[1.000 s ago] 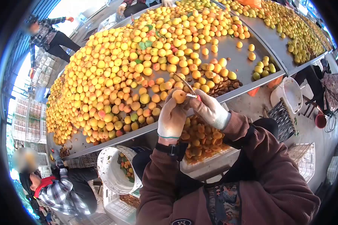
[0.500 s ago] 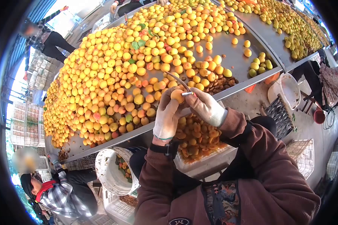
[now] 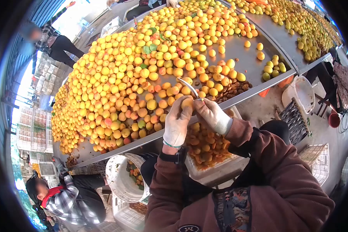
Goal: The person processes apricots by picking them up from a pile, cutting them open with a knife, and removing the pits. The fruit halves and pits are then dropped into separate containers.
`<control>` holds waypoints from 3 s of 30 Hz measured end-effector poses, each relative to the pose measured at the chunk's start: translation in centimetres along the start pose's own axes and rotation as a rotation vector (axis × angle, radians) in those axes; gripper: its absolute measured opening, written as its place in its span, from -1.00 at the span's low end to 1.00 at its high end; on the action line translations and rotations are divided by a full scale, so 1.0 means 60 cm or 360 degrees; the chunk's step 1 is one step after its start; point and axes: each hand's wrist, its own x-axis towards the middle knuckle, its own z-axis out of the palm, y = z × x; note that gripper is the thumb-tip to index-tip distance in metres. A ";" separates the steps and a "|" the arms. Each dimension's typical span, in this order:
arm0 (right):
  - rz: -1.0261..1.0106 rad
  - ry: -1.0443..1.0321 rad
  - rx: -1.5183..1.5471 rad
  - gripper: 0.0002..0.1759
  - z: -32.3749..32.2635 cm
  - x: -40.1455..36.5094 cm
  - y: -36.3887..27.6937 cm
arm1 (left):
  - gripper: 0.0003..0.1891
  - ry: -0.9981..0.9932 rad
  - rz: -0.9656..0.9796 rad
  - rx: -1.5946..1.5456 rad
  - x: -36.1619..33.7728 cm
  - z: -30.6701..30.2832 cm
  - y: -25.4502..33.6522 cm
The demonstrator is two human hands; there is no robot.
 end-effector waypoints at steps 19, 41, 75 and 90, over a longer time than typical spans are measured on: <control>-0.0283 -0.0102 -0.0613 -0.52 0.000 -0.016 -0.003 | -0.53 0.0053 0.0046 -0.1177 0.011 0.024 -0.012; -0.0216 0.0048 -0.1528 -0.71 0.001 -0.008 0.008 | -0.64 0.0214 -0.0102 -0.0678 0.014 0.029 -0.019; -0.0416 0.0050 -0.1310 -0.51 -0.007 -0.009 0.012 | -0.50 0.0154 -0.0058 -0.0658 0.014 0.049 -0.053; -0.0334 0.0084 -0.1281 -0.59 -0.007 -0.005 0.033 | -0.57 0.0403 -0.0217 -0.0695 0.016 0.051 -0.024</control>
